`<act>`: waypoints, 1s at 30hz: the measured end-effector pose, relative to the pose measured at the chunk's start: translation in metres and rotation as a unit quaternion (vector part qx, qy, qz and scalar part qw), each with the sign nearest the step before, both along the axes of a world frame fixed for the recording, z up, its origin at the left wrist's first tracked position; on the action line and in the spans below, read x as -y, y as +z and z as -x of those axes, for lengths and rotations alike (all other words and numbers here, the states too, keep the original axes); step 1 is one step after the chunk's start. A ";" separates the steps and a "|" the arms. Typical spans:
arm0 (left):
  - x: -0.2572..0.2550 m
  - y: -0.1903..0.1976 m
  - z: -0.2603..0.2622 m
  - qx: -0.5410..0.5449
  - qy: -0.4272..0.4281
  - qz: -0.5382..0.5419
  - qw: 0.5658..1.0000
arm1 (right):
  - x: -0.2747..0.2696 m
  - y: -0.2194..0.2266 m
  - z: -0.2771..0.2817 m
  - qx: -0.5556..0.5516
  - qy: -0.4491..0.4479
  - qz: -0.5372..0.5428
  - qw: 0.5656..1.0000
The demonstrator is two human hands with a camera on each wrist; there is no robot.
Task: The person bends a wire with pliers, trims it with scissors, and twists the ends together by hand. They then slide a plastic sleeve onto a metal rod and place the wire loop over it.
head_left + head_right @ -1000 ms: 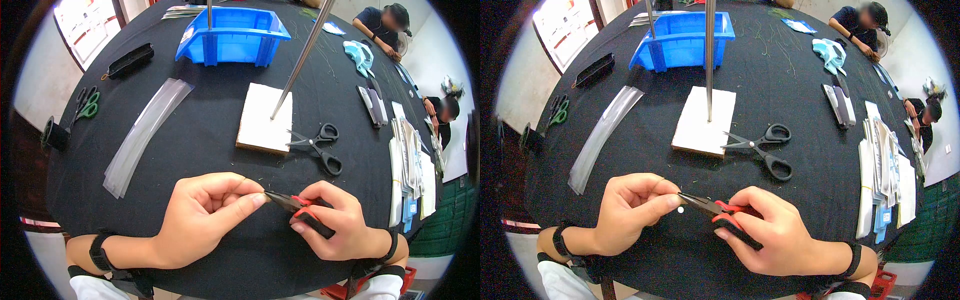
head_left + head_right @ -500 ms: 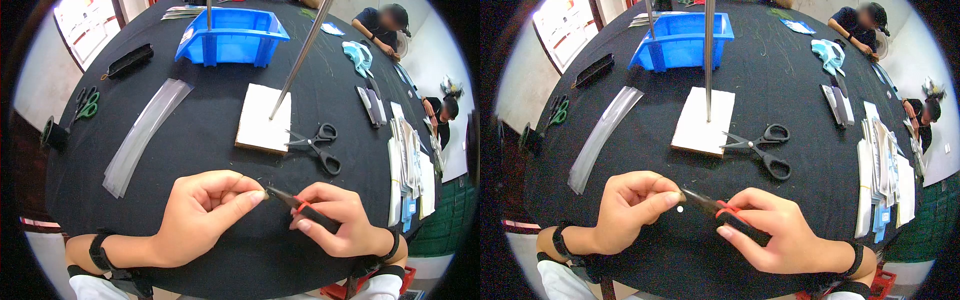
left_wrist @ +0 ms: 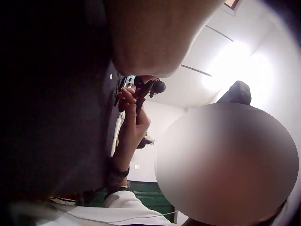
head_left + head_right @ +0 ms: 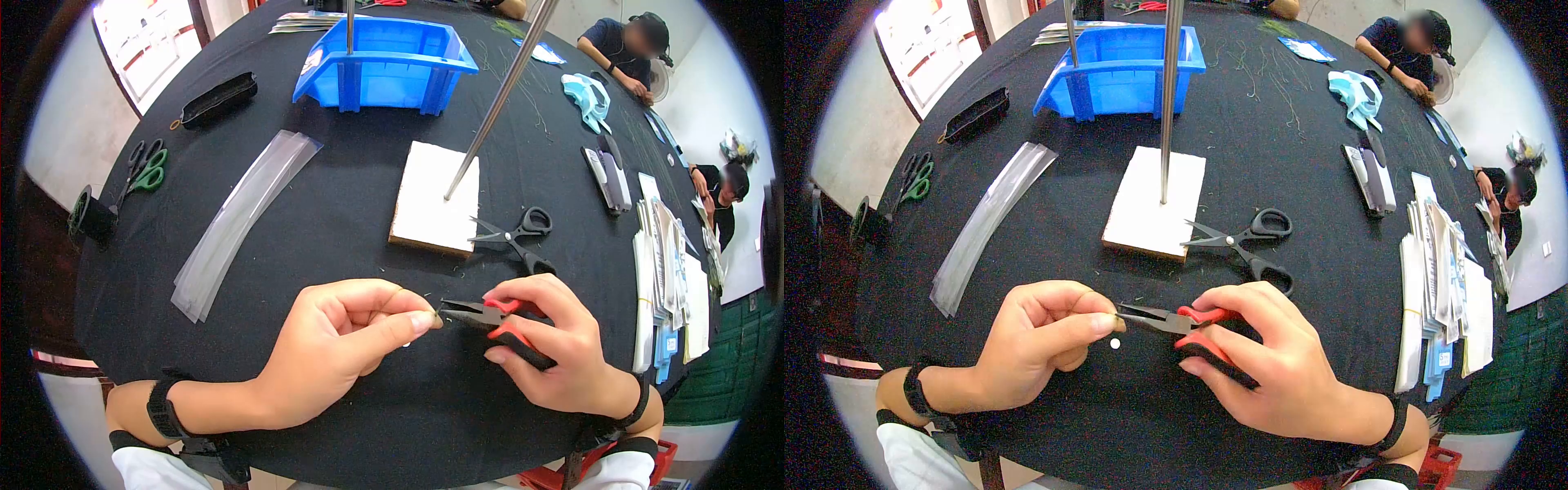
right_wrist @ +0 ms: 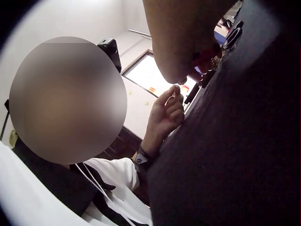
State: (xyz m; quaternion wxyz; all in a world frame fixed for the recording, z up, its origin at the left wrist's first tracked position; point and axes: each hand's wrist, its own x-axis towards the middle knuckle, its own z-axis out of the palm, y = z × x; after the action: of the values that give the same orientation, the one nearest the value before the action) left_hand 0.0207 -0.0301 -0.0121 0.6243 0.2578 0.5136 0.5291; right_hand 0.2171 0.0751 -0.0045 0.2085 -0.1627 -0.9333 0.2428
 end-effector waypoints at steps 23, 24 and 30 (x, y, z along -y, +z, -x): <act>-0.001 0.004 -0.005 -0.074 -0.009 -0.035 0.997 | 0.005 -0.002 -0.004 0.003 -0.007 0.036 0.999; -0.001 0.003 -0.006 -0.079 -0.009 -0.043 0.996 | 0.005 -0.002 -0.004 0.002 -0.008 0.039 0.999; 0.001 -0.001 -0.008 -0.119 -0.001 -0.063 0.991 | 0.004 -0.004 -0.004 -0.007 -0.013 0.041 0.999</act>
State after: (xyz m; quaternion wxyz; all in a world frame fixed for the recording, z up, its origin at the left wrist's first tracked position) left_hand 0.0286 -0.0315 -0.0129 0.5417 0.3583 0.5497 0.5253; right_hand 0.2211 0.0708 -0.0085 0.2109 -0.1820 -0.9189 0.2792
